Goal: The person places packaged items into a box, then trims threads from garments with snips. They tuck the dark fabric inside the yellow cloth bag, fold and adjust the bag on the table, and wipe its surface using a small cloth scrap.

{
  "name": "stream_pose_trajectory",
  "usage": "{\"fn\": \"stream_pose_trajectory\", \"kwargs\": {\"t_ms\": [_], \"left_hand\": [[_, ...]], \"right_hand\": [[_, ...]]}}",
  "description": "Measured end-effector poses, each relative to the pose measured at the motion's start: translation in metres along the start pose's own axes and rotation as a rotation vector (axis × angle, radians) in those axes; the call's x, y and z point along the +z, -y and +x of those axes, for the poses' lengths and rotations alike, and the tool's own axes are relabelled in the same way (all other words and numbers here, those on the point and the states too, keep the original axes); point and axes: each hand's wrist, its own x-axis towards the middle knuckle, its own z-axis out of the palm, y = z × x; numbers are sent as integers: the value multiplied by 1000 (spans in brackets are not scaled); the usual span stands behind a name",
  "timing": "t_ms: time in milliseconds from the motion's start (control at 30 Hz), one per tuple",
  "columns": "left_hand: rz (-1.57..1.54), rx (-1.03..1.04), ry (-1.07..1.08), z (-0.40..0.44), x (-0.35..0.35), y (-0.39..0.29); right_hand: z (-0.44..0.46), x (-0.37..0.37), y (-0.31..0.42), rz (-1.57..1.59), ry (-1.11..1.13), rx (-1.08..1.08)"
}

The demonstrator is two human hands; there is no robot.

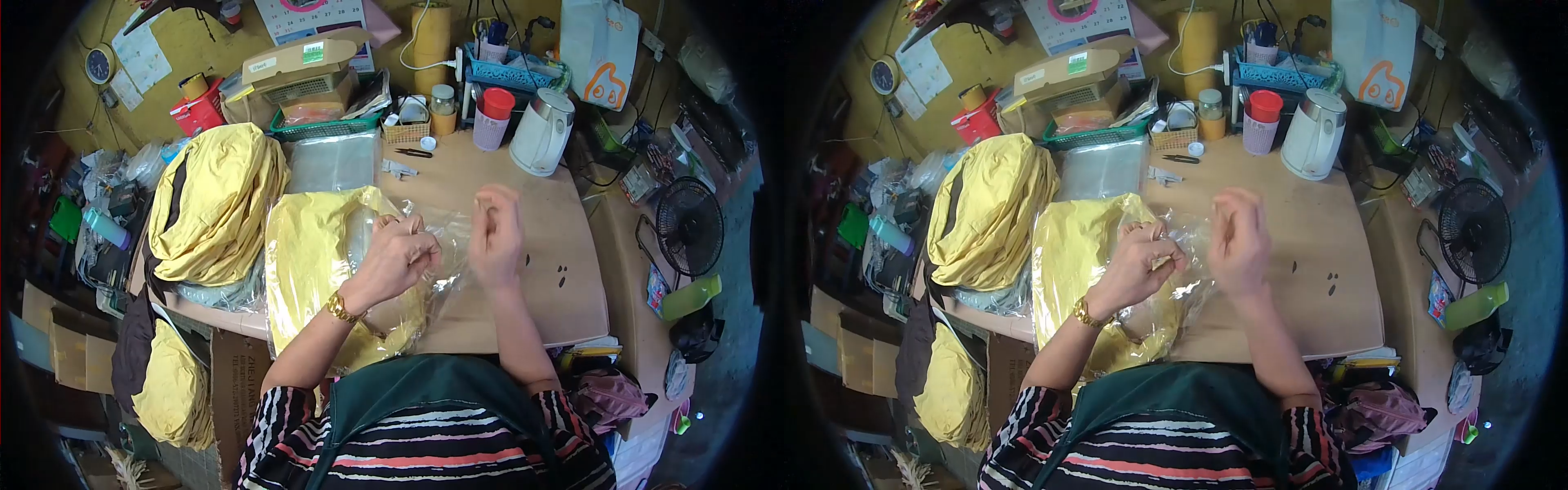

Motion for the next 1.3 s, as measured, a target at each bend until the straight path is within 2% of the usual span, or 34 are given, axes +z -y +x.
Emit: {"fn": "stream_pose_trajectory", "kwargs": {"t_ms": [33, 67, 100, 133, 167, 200, 233, 267, 300, 333, 367, 433, 500, 633, 767, 833, 867, 933, 967, 1000, 1033, 1100, 1167, 1200, 1233, 1267, 1300], "left_hand": [[3, 2, -5, 2, 2, -2], [-6, 85, -79, 2, 6, -5], [-18, 170, -149, 0, 8, -8], [-21, 171, -143, -2, 5, -11], [171, 130, -50, -5, 0, -15], [365, 90, 40, -7, -4, -17], [366, 90, 41, -8, 0, -16], [491, 83, -79, -10, 7, -12], [615, 74, -199, -11, 14, -9], [614, 70, -195, -12, 18, -5], [607, 99, -266, -12, 22, 0], [601, 129, -339, -12, 28, 6], [398, 160, -464, -11, 33, 8], [380, 192, -514, -10, 31, 12], [384, 157, -528, -11, 33, 6], [385, 134, -538, -15, 31, -1], [343, 89, -511, -19, 29, -4], [306, 39, -486, -25, 24, -5], [72, -18, -446, -28, 22, -5], [-161, -73, -402, -31, 21, -4], [-162, -74, -402, -34, 18, -1], [-681, -306, -332, -42, 12, 8], [-613, -337, -337, -45, 3, 9], [-545, -366, -344, -44, -3, 7], [-323, -334, -335, -41, -14, -1], [-323, -340, -334, -40, -21, -11], [-257, -275, -310, -38, -28, -20]], "right_hand": [[0, 1, 13, 21, -151, -172], [0, 0, 18, 22, -154, -172], [-2, -2, 22, -91, 129, -119], [-4, -3, 24, -203, 414, -59], [-4, -4, 21, -204, 413, -53], [-1, -4, 12, -236, 512, 70], [1, -3, 5, -267, 612, 193], [0, -1, 2, -265, 614, 195], [-1, 1, -2, -136, 599, 253], [-3, 3, -5, -8, 583, 313], [-5, 5, -11, -6, 586, 318], [-6, 9, -18, 421, 767, 495], [-3, 6, -14, 449, 829, 503], [-2, 3, -16, 513, 967, 520], [-7, 8, -26, 420, 866, 488], [-9, 11, -27, 635, 586, 602], [-10, 10, -28, 636, 587, 606], [-9, 9, -33, 917, 318, 836], [-12, 9, -37, 917, 321, 841], [-16, 9, -44, 1059, 253, 910], [-18, 8, -50, 1200, 179, 973], [-21, 4, -56, 1245, 227, 928], [-25, 1, -50, 1293, 278, 881], [-23, -3, -29, 1052, 386, 661], [-21, -5, -10, 807, 481, 446], [-19, -5, 3, 809, 483, 451], [-17, -4, 16, 567, 485, 192]]}}
